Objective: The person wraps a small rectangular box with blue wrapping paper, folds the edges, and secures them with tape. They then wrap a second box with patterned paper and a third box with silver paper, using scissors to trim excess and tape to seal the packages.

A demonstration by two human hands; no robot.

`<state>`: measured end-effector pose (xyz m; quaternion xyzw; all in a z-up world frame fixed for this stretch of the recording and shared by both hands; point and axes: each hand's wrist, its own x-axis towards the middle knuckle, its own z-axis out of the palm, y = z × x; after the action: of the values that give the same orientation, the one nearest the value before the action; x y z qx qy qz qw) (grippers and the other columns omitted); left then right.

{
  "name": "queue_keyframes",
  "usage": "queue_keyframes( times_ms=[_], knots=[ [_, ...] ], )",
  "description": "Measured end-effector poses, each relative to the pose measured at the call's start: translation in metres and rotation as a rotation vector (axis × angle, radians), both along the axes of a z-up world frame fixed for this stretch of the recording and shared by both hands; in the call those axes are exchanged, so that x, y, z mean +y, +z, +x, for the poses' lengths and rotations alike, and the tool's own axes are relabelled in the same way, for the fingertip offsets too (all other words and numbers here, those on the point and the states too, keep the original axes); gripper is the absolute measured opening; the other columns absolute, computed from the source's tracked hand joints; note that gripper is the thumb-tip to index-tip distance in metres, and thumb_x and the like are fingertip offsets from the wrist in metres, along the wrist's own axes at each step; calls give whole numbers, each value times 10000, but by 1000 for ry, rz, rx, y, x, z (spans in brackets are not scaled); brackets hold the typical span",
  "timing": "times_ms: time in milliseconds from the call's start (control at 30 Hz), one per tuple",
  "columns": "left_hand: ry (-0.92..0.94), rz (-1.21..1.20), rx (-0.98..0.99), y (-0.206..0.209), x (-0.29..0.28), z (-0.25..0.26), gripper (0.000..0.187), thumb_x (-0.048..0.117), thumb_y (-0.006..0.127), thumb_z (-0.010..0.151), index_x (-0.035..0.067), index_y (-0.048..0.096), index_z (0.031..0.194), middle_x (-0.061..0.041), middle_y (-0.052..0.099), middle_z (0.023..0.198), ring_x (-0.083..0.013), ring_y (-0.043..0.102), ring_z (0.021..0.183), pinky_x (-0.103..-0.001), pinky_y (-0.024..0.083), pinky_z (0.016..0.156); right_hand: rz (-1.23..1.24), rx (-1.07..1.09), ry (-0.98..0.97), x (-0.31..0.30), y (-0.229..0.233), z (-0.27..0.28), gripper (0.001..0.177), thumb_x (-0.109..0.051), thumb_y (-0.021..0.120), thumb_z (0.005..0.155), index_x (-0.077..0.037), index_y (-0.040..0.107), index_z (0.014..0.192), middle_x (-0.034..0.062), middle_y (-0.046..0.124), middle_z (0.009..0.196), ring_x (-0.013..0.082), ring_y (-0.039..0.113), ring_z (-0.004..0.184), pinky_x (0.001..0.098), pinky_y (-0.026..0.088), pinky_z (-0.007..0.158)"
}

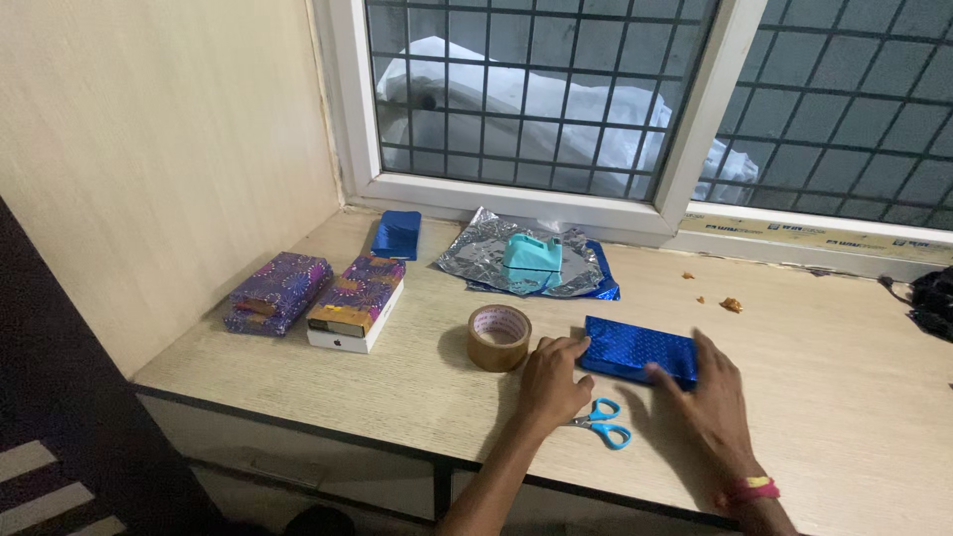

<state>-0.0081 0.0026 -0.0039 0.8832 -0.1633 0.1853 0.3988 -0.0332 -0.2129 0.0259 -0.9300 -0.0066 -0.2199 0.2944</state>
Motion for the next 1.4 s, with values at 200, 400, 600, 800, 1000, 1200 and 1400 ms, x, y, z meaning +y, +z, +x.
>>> queue_keyframes(
  times_ms=[200, 400, 600, 800, 1000, 1200, 1400],
  knots=[
    [-36, -15, 38, 13, -1, -12, 679, 90, 785, 801, 114, 570, 1444, -160, 425, 1577, -335, 422, 1437, -460, 359, 1169, -417, 68, 143, 15, 12, 3, 711, -507, 509, 936, -265, 391, 1595, 121, 289, 1689, 350, 186, 1532, 668, 154, 1195],
    [-58, 116, 22, 19, -1, -20, 640, 197, 787, 848, 182, 568, 1449, -147, 368, 1627, -344, 394, 1476, -490, 327, 1194, -420, 104, 173, -15, -8, 37, 615, -474, 497, 980, -191, 455, 1525, 160, 439, 1581, 355, 331, 1465, 665, 176, 1215],
    [-63, 57, 94, 21, -2, -24, 568, 275, 712, 920, 201, 562, 1463, -137, 349, 1646, -360, 398, 1464, -492, 356, 1174, -424, -122, 190, -94, -27, 164, 600, -520, 453, 976, -180, 508, 1468, 178, 456, 1581, 357, 409, 1469, 627, 294, 1227],
    [-58, 142, 49, 34, 2, -31, 550, 312, 690, 952, 179, 553, 1468, -168, 376, 1613, -369, 400, 1462, -510, 332, 1177, -397, 29, -127, -153, -61, 224, 1039, -794, 403, 992, 61, 292, 1571, 356, 241, 1568, 495, 260, 1447, 700, 211, 1112],
    [-71, 117, 34, 38, 2, -42, 572, 308, 664, 952, 154, 543, 1489, -196, 396, 1623, -393, 424, 1453, -486, 375, 1166, -416, 185, 126, -155, -68, 278, 864, -737, 226, 943, -168, 308, 1588, 114, 146, 1748, 307, 154, 1608, 646, 149, 1267],
    [-153, 133, 125, 44, 4, -31, 564, 306, 652, 1011, 74, 500, 1502, -260, 295, 1643, -456, 335, 1470, -536, 289, 1181, -393, -47, 236, -136, -59, 333, 906, -608, 416, 984, -13, 202, 1633, 230, 212, 1643, 389, 223, 1500, 539, 261, 1202],
    [-154, 117, 172, 43, -3, -21, 583, 296, 659, 956, 89, 527, 1485, -232, 303, 1648, -429, 348, 1491, -521, 294, 1203, -201, 15, 235, -98, -21, 295, 379, -287, 550, 1019, -94, 661, 1326, 194, 663, 1359, 351, 702, 1127, 476, 546, 1011]
  ],
)
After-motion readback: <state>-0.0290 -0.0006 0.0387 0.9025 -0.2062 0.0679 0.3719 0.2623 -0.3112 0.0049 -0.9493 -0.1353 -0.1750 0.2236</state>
